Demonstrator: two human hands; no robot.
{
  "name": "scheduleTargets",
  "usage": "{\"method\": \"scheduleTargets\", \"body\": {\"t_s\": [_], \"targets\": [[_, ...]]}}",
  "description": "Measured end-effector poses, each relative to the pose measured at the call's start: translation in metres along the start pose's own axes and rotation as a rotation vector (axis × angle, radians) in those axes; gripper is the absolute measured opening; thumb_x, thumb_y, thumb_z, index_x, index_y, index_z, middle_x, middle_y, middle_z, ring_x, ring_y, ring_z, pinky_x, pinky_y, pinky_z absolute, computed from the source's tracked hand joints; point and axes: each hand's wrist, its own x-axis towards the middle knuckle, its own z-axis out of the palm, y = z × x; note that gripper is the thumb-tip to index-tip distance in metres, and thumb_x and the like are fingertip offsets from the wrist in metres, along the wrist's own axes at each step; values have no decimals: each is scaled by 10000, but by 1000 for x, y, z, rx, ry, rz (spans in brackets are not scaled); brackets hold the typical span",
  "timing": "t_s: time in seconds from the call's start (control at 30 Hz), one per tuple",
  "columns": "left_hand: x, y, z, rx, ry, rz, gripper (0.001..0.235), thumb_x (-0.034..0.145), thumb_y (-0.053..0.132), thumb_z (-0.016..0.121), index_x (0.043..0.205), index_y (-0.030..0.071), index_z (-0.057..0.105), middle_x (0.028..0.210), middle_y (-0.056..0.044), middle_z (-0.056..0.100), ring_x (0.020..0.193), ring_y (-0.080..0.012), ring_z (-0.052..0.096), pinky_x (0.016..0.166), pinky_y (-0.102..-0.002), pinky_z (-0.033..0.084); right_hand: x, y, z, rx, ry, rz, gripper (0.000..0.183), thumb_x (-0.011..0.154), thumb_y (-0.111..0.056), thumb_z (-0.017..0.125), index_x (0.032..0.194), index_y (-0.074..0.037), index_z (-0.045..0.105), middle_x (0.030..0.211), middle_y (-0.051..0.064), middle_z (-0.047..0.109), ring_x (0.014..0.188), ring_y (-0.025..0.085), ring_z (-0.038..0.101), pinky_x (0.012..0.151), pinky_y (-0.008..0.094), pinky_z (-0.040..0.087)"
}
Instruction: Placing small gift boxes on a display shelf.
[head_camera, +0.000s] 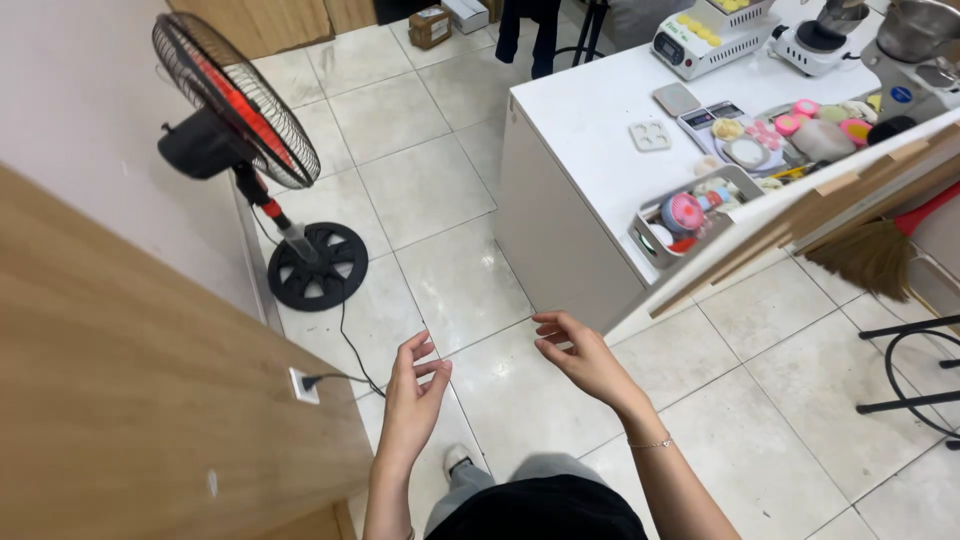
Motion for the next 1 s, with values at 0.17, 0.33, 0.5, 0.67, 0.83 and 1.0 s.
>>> {"method": "scheduleTargets", "body": {"t_s": [0.17,0.33,0.5,0.67,0.83,1.0], "targets": [[80,4,-22,3,-5,-29,526,931,189,669,1420,116,489,1330,-117,641,1072,-185,673,833,-339,573,64,-21,21,26,11,46,394,953,-265,643,1321,-126,623,1127,86,751,1050,208,721,879,356,592],[166,0,-23,-34,-75,-42,530,928,176,662,1422,115,481,1327,-112,630,1069,-184,683,827,-337,581,137,-24,17,45,23,115,373,957,-254,640,1305,-121,630,1108,81,751,1052,198,724,879,349,586],[273,-7,-22,-42,-72,-28,541,916,176,684,1416,115,488,1315,-123,647,1062,-193,673,827,-341,570,249,-20,4,32,45,48,361,949,-233,648,1285,-101,646,1091,87,757,1032,206,734,889,355,580],[388,13,-28,-4,1,-49,532,913,190,680,1409,118,502,1297,-110,678,1053,-200,686,839,-344,561,378,-52,-20,0,-49,65,368,961,-256,636,1297,-106,622,1095,86,748,1055,200,723,875,368,603],[484,51,-29,-23,41,-88,510,923,185,664,1406,122,509,1294,-97,682,1058,-184,682,850,-342,553,484,-53,-47,-26,-43,-18,387,969,-260,621,1328,-115,609,1150,92,730,1074,207,712,888,363,598],[560,46,-24,-99,35,-118,503,915,158,667,1393,97,522,1294,-109,680,1047,-177,681,845,-328,561,556,-62,-62,-16,-34,30,400,966,-263,627,1339,-123,602,1183,103,717,1081,217,713,881,360,611]]}}
